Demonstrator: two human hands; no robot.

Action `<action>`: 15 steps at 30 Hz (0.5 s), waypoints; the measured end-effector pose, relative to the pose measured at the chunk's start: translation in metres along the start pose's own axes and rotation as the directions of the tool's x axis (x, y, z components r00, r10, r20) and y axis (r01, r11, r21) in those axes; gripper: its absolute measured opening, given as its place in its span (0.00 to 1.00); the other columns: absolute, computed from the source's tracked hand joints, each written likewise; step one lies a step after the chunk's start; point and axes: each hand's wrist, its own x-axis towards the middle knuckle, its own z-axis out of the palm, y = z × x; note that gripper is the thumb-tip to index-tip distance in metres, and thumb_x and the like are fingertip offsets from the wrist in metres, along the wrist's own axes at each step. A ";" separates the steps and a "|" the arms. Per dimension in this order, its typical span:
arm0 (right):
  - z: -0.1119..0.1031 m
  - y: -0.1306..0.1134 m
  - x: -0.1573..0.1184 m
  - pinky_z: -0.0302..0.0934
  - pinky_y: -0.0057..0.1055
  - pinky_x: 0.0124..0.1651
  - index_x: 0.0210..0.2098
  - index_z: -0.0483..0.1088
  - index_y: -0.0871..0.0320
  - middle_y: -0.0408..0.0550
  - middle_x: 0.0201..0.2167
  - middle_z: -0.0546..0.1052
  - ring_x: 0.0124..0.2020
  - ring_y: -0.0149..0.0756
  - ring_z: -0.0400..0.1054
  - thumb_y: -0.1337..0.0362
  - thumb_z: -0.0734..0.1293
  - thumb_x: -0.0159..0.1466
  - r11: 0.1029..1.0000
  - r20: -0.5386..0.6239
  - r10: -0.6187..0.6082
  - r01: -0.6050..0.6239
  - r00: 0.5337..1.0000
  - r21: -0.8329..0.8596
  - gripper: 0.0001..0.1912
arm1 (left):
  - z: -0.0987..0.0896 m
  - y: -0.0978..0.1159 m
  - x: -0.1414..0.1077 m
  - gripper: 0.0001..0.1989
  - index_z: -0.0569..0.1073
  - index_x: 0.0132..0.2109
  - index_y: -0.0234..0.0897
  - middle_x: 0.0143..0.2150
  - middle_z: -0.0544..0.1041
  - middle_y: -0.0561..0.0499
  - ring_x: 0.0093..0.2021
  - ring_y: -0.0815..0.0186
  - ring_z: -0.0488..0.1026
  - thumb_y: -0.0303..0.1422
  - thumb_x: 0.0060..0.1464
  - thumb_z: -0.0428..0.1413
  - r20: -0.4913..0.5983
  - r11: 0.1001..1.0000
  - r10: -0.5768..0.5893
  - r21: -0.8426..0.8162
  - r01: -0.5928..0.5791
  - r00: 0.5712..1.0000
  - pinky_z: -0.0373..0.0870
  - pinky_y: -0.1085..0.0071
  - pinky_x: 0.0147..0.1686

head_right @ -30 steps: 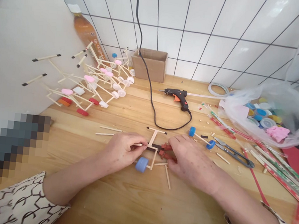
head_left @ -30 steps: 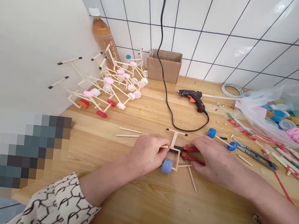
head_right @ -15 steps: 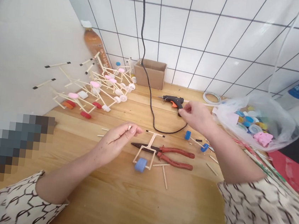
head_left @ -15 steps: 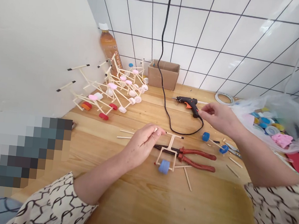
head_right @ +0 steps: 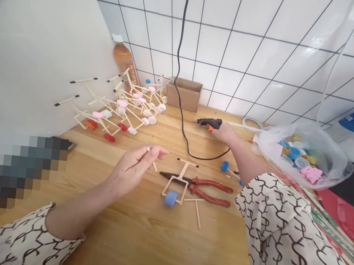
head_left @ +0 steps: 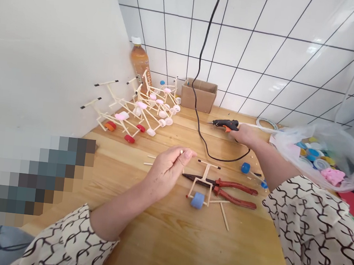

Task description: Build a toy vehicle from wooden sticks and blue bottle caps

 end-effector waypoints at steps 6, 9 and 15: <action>-0.029 -0.027 -0.031 0.57 0.28 0.20 0.31 0.66 0.60 0.41 0.15 0.68 0.17 0.31 0.63 0.71 0.62 0.56 0.996 -0.070 0.043 -0.038 0.997 0.075 0.04 | 0.001 0.010 -0.004 0.17 0.73 0.40 0.33 0.31 0.74 0.51 0.26 0.73 0.67 0.39 0.61 0.45 0.000 0.987 -0.059 -0.153 0.058 0.998 0.66 0.77 0.28; -0.043 -0.038 -0.054 0.54 0.28 0.21 0.31 0.64 0.57 0.41 0.17 0.68 0.20 0.33 0.63 0.67 0.61 0.55 0.996 -0.148 0.006 0.007 0.989 0.084 0.03 | 0.001 0.014 -0.005 0.16 0.72 0.38 0.33 0.31 0.74 0.51 0.28 0.73 0.68 0.38 0.61 0.45 -0.023 0.979 -0.048 -0.197 0.043 0.999 0.67 0.77 0.31; -0.069 -0.029 -0.111 0.47 0.29 0.23 0.20 0.57 0.55 0.40 0.15 0.61 0.19 0.29 0.54 0.59 0.56 0.62 0.965 -0.390 -0.215 0.256 0.895 0.055 0.15 | 0.003 0.011 -0.008 0.12 0.72 0.38 0.34 0.34 0.75 0.51 0.31 0.71 0.70 0.37 0.59 0.48 -0.008 0.978 -0.069 -0.200 0.066 0.998 0.68 0.76 0.34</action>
